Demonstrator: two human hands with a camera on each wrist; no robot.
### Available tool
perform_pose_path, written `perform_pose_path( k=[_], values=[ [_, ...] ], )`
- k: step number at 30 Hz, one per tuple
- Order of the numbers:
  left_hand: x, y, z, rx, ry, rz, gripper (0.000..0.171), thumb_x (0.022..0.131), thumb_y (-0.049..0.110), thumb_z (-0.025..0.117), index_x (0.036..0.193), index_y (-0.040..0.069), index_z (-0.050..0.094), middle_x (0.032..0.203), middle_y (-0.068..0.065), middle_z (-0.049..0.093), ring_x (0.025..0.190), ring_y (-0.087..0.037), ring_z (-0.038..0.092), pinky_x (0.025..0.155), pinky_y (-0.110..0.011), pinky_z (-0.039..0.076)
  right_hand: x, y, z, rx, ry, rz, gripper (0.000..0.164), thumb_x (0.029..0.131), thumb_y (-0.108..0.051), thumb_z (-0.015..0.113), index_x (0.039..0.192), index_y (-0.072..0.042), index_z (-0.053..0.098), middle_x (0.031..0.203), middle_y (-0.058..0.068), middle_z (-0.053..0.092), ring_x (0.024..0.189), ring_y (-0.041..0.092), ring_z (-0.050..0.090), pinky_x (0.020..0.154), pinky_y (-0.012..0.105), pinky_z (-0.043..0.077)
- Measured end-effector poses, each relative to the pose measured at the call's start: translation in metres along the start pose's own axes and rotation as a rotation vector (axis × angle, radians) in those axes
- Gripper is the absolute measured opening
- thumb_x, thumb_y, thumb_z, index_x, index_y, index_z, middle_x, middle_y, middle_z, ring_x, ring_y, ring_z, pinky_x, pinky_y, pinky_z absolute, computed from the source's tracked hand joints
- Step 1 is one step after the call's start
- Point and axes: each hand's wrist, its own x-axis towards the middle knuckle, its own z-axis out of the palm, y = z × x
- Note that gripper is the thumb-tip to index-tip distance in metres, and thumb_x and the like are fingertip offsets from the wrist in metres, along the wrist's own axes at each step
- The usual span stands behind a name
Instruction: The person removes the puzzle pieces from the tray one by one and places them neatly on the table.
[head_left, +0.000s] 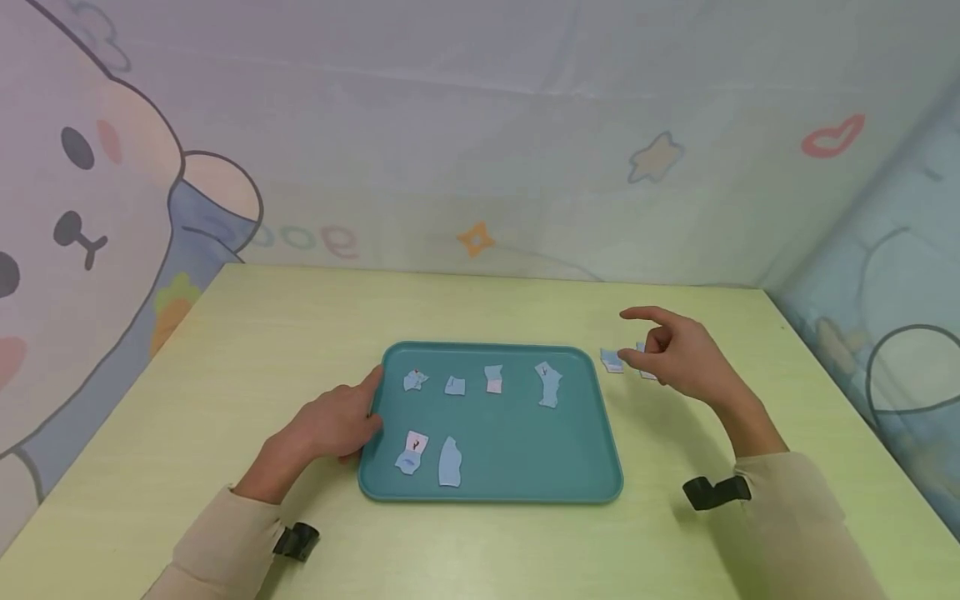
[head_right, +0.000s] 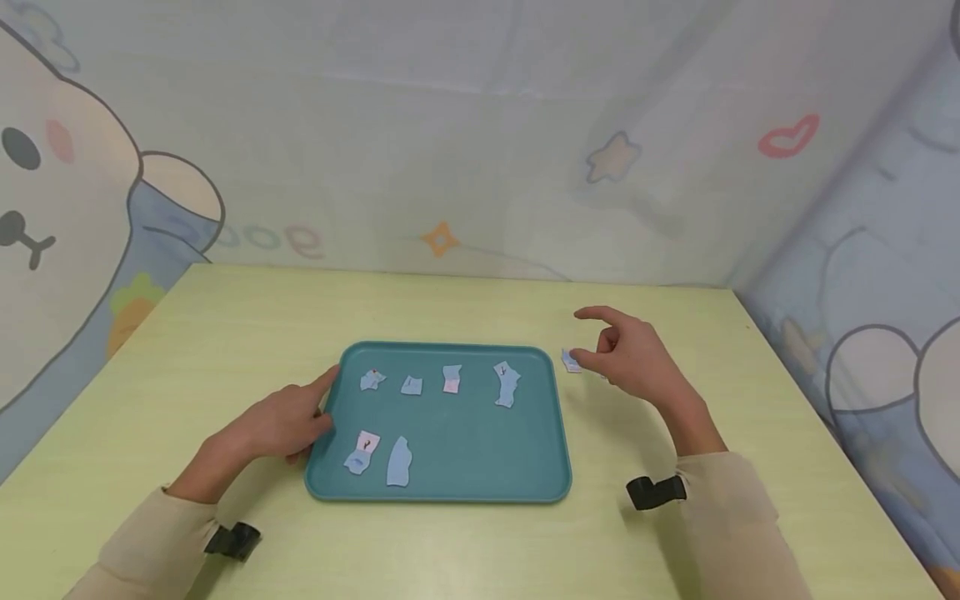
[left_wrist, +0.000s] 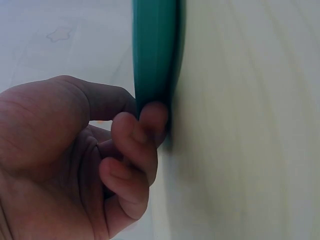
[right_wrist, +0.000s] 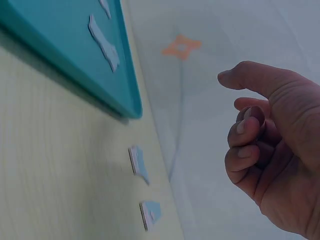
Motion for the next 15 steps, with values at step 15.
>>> perform_pose_path(
  k=[15],
  values=[
    [0.0, -0.001, 0.0, 0.004, -0.004, 0.013, 0.076, 0.1, 0.008, 0.049, 0.164, -0.012, 0.013, 0.052, -0.001, 0.051, 0.046, -0.015, 0.052, 0.051, -0.029, 0.036, -0.011, -0.044, 0.047, 0.038, 0.024, -0.117, 0.025, 0.095, -0.013, 0.076, 0.12, -0.014, 0.074, 0.063, -0.002, 0.049, 0.054, 0.011, 0.043, 0.058, 0.029, 0.04]
  ],
)
